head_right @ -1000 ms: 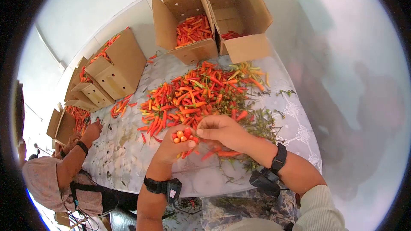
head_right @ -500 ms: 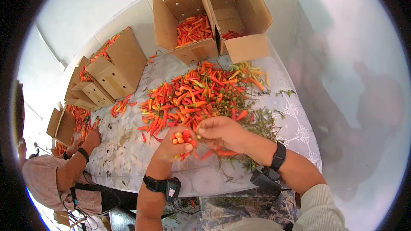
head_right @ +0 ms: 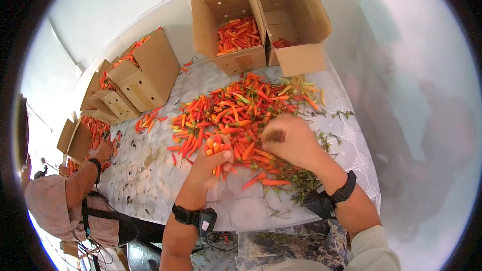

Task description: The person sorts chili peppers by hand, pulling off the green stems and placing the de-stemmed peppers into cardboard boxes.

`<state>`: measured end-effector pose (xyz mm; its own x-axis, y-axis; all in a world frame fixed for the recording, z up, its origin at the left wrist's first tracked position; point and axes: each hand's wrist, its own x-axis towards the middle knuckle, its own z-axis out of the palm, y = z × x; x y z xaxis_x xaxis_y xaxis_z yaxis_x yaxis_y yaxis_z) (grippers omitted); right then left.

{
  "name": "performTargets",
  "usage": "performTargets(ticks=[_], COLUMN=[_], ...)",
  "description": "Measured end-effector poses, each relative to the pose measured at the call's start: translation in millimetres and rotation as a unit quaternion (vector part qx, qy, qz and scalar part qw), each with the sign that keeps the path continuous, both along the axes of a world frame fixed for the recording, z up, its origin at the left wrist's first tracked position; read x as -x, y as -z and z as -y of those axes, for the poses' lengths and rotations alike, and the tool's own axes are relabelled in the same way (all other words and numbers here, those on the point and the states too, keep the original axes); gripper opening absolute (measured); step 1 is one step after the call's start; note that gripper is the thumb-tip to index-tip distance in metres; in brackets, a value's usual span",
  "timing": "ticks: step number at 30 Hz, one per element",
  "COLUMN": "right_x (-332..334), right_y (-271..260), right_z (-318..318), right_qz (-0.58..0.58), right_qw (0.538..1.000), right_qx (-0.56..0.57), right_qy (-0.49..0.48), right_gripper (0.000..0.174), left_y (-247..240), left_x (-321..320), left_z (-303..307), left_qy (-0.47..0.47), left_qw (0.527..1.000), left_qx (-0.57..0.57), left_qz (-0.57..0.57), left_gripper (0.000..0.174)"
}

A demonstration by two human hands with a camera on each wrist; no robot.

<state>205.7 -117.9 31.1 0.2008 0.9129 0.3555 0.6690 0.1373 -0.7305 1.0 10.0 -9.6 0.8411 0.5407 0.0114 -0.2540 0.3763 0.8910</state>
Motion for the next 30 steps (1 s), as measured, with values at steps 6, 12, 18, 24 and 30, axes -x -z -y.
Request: performTargets(ticks=[6,12,18,24,30], right_x=[13.0,12.3,11.5,13.3,20.3], right_y=[8.8,9.4,19.8,17.5,18.8], right_z=[3.9,8.3,6.6,7.2,-0.4], right_qz=[0.156,0.218,0.23,0.232,0.132], right_qw=[0.976,0.959,0.96,0.957,0.983], right_qx=[0.07,0.095,0.047,0.052,-0.012], right_qy=[-0.137,-0.154,-0.15,-0.165,-0.126], right_gripper=[0.013,0.013,0.013,0.013,0.014], left_y=[-1.4,-2.9,-3.1,-0.6,-2.5], left_x=[0.3,0.7,-2.6,-3.2,-3.5], left_z=[2.5,1.5,5.0,2.7,4.9], left_qy=[-0.032,-0.04,-0.018,-0.044,-0.028], left_qw=[0.999,0.998,0.999,0.998,0.998], left_qx=[0.005,0.032,0.029,0.009,-0.04], left_qz=[-0.039,-0.024,-0.023,-0.049,-0.039], left_gripper=[0.026,0.02,0.018,0.016,0.018])
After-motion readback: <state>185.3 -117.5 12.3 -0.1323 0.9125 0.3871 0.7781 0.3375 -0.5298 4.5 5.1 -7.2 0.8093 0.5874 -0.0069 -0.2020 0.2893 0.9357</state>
